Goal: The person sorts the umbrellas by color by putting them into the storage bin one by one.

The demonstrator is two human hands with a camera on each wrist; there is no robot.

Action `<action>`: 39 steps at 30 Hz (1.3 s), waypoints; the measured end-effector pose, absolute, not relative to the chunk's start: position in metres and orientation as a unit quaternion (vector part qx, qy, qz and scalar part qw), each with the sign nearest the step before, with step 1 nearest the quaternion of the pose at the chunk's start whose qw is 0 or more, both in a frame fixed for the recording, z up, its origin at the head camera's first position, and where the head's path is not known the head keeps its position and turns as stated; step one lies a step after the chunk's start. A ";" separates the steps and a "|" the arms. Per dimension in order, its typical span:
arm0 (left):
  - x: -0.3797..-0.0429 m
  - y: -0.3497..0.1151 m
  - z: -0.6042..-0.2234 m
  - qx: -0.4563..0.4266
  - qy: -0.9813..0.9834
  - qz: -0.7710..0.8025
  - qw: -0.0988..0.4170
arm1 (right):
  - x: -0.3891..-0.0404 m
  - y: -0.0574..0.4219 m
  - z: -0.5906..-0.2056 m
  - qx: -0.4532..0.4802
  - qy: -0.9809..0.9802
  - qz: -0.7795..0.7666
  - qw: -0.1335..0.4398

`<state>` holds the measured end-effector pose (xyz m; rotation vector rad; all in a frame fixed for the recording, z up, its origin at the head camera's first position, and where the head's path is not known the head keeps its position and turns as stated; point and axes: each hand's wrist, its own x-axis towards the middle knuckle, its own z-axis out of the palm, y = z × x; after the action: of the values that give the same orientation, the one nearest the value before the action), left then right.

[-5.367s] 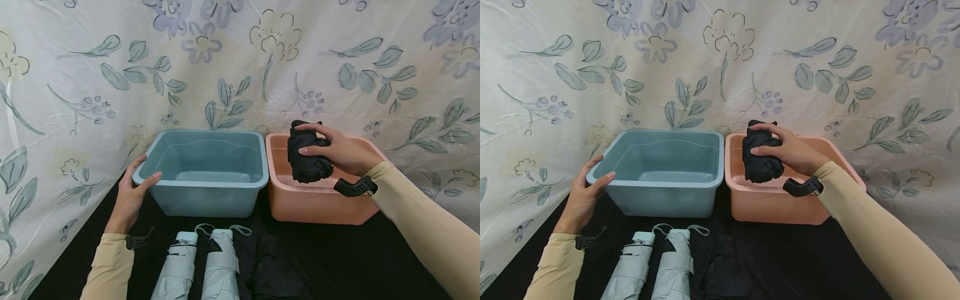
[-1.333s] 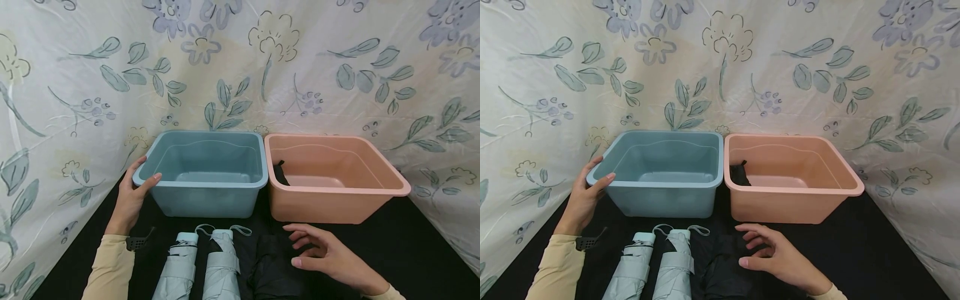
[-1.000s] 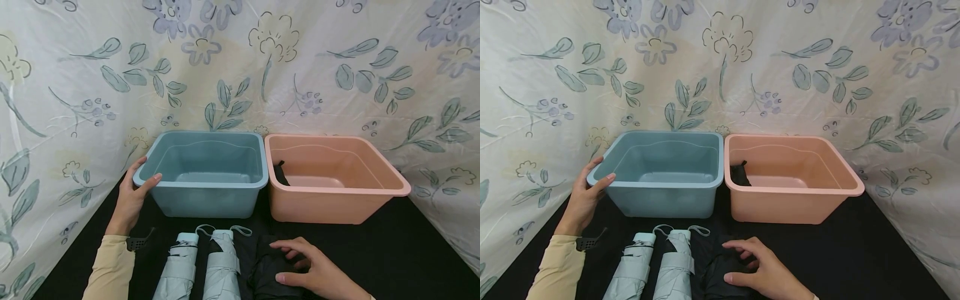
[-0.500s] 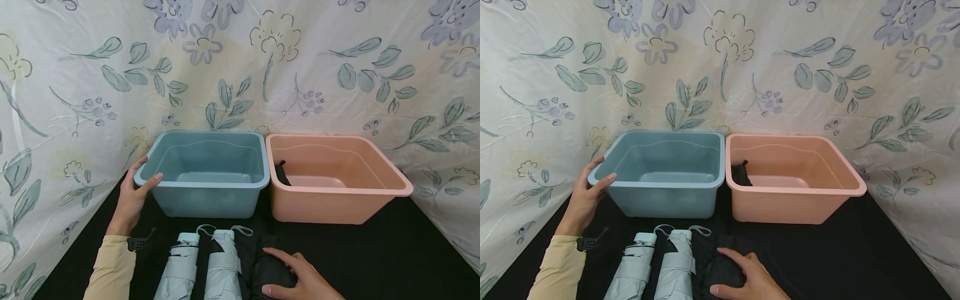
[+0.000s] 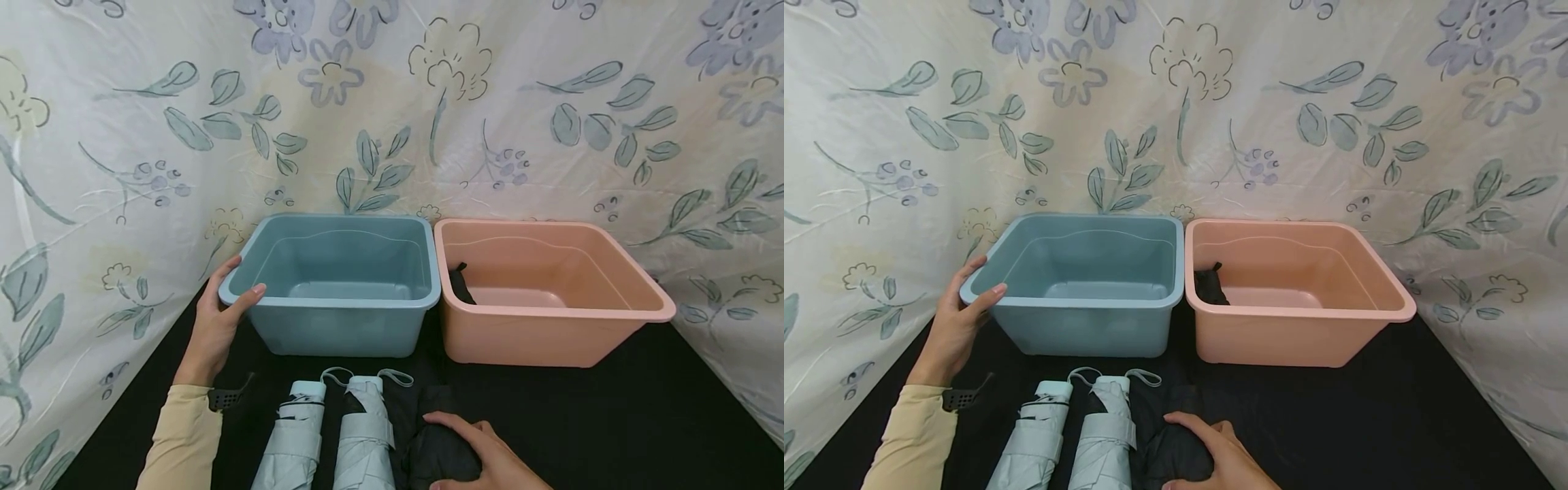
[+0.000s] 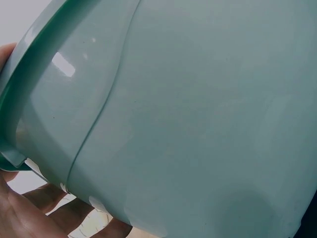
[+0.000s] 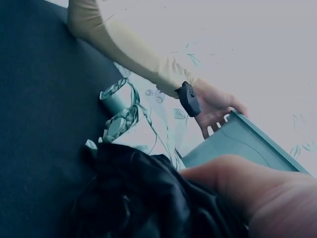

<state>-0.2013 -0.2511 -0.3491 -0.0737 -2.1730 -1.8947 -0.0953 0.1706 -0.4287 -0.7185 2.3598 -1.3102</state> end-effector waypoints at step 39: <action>-0.200 -0.250 -0.352 -0.030 -0.747 -0.651 0.135 | -0.100 0.179 -0.417 -0.279 0.675 -0.619 0.290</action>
<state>-0.1996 -0.2498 -0.3516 -0.0857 -2.1627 -1.8849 -0.0998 0.1794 -0.4170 -0.7445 1.7995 -1.6498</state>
